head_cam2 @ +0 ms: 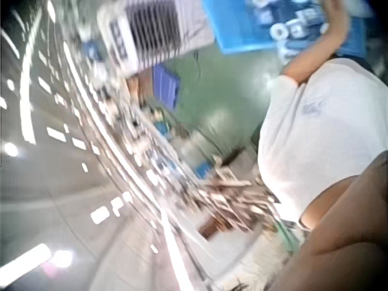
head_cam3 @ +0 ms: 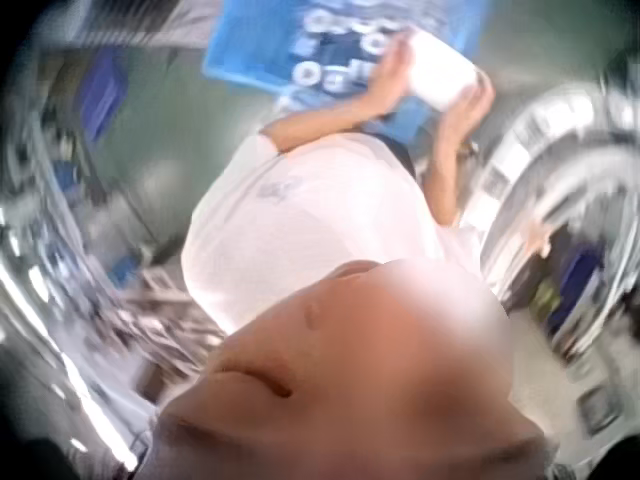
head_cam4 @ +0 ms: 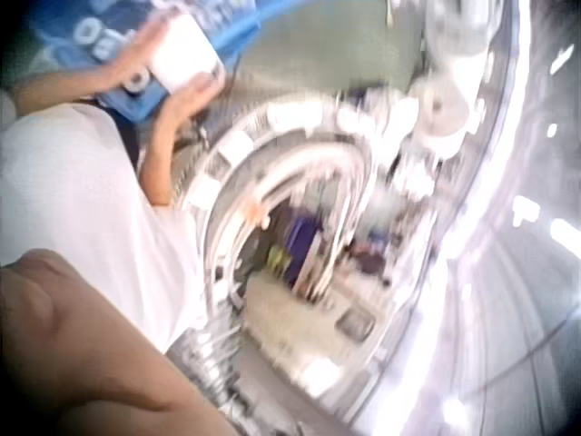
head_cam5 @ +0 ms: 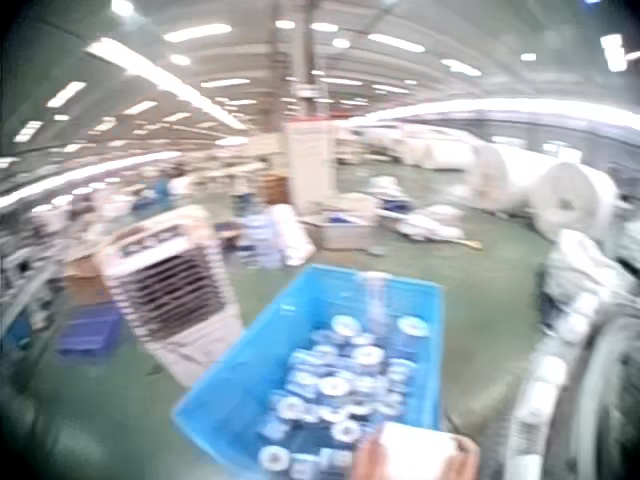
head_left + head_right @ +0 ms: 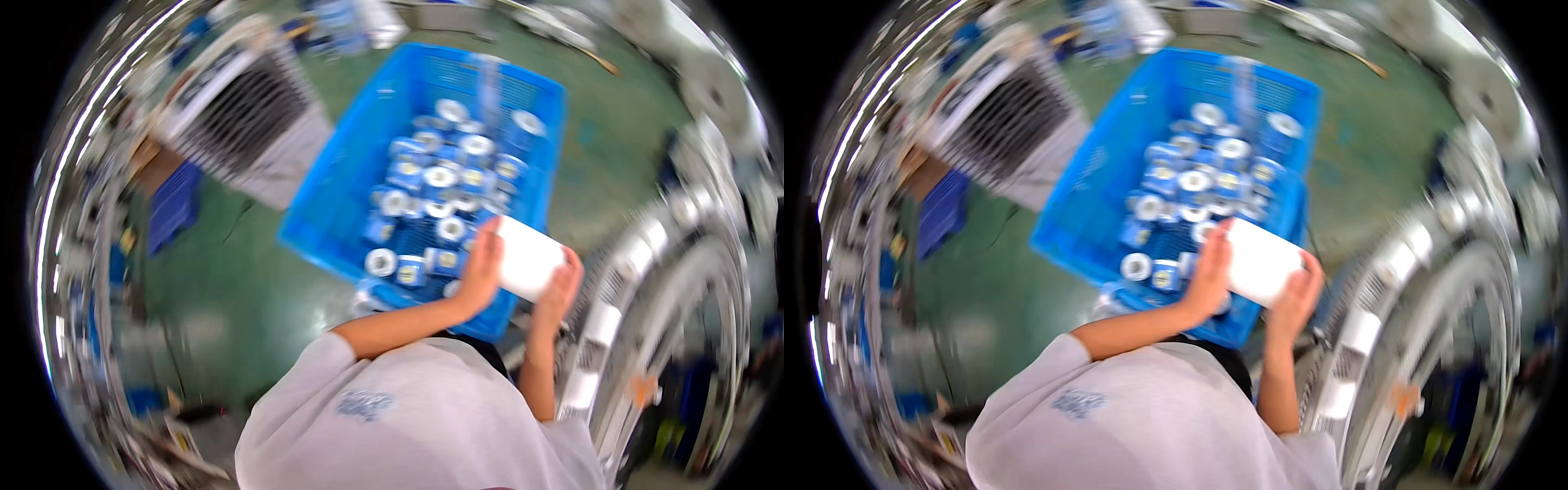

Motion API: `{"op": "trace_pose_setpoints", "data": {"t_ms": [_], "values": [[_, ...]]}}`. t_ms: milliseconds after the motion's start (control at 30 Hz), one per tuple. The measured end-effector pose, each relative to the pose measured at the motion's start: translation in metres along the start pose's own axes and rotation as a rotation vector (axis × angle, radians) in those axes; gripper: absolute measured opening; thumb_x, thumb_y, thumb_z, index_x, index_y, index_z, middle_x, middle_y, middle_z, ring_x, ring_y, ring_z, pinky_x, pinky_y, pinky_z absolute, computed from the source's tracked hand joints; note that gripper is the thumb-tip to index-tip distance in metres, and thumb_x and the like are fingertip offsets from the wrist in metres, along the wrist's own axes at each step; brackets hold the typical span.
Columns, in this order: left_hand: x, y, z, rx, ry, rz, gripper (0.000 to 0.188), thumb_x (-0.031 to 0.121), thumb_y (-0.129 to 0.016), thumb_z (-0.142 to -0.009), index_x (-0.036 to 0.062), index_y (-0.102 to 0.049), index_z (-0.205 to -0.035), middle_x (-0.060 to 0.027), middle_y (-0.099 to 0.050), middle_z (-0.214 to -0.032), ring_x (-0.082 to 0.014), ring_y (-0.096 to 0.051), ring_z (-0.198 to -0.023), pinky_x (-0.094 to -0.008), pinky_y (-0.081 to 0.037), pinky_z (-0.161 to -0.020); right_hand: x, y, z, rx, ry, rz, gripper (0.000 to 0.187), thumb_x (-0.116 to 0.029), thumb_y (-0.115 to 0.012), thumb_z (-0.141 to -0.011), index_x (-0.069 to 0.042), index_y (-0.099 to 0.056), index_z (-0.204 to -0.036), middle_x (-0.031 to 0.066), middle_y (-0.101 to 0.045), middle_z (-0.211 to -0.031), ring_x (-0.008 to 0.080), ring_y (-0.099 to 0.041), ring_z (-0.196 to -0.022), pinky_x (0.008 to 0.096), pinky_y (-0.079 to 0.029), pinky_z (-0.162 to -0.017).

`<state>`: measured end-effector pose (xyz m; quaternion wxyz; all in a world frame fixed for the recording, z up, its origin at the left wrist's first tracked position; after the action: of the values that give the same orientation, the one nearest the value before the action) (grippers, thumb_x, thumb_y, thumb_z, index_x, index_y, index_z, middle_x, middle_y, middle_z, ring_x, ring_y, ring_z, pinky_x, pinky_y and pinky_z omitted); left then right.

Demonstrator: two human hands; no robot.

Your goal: The person picks up wrapped toilet paper rolls from a bin and places them onto a conveyor belt.

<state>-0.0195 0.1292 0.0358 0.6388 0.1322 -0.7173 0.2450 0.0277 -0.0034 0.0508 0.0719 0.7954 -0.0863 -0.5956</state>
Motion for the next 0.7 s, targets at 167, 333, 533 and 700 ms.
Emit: {"op": "trace_pose_setpoints", "data": {"t_ms": [167,333,533,700], "values": [[-0.025,-0.027,0.0,-0.132,0.114,0.064,0.048,0.04,-0.027,-0.097,0.0048,-0.036,-0.129,-0.0092,-0.047,-0.117,-0.0155,-0.045,-0.106,-0.027,-0.035,-0.092,0.035,0.035,0.003,-0.091,-0.305,-0.405,0.035,-0.028,-0.035,-0.097,-0.004,-0.044,-0.12,0.0061,-0.059,-0.089,0.0124,-0.053,-0.083,0.0254,-0.041,-0.079],[-0.032,-0.044,0.008,-0.249,0.288,0.164,0.057,0.048,-0.021,-0.095,0.005,-0.036,-0.129,-0.0096,-0.047,-0.118,-0.0167,-0.046,-0.107,-0.0279,-0.034,-0.094,0.031,0.059,0.02,0.005,-0.363,-0.483,0.037,-0.028,-0.036,-0.096,-0.004,-0.041,-0.124,0.0069,-0.06,-0.084,0.0117,-0.056,-0.078,0.024,-0.043,-0.074],[-0.038,-0.064,0.029,-0.436,0.136,0.019,0.075,0.014,-0.068,-0.078,0.0009,-0.02,-0.134,-0.0175,-0.041,-0.122,-0.023,-0.045,-0.111,-0.0331,-0.04,-0.091,0.04,0.066,0.041,0.064,-0.286,-0.322,0.07,-0.013,-0.069,-0.076,-0.004,-0.027,-0.131,0.0164,-0.056,-0.103,0.0184,-0.058,-0.09,0.0282,-0.048,-0.073],[-0.042,-0.07,0.039,-0.414,0.147,0.019,0.068,0.014,-0.063,-0.081,0.0016,-0.021,-0.134,-0.0166,-0.04,-0.122,-0.0231,-0.045,-0.111,-0.0327,-0.041,-0.091,0.048,0.074,0.049,0.132,-0.278,-0.332,0.052,-0.018,-0.058,-0.086,-0.004,-0.032,-0.129,0.0126,-0.058,-0.098,0.0146,-0.057,-0.086,0.025,-0.045,-0.074]]}}
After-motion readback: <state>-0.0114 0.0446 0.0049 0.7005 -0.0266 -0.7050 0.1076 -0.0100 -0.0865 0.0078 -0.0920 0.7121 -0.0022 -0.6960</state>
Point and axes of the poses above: each hand's wrist, its own z-axis away from the middle knuckle, its own y-axis out of the back of the hand, x = y × z, the point moved 3 cm from there along -z, towards the middle knuckle
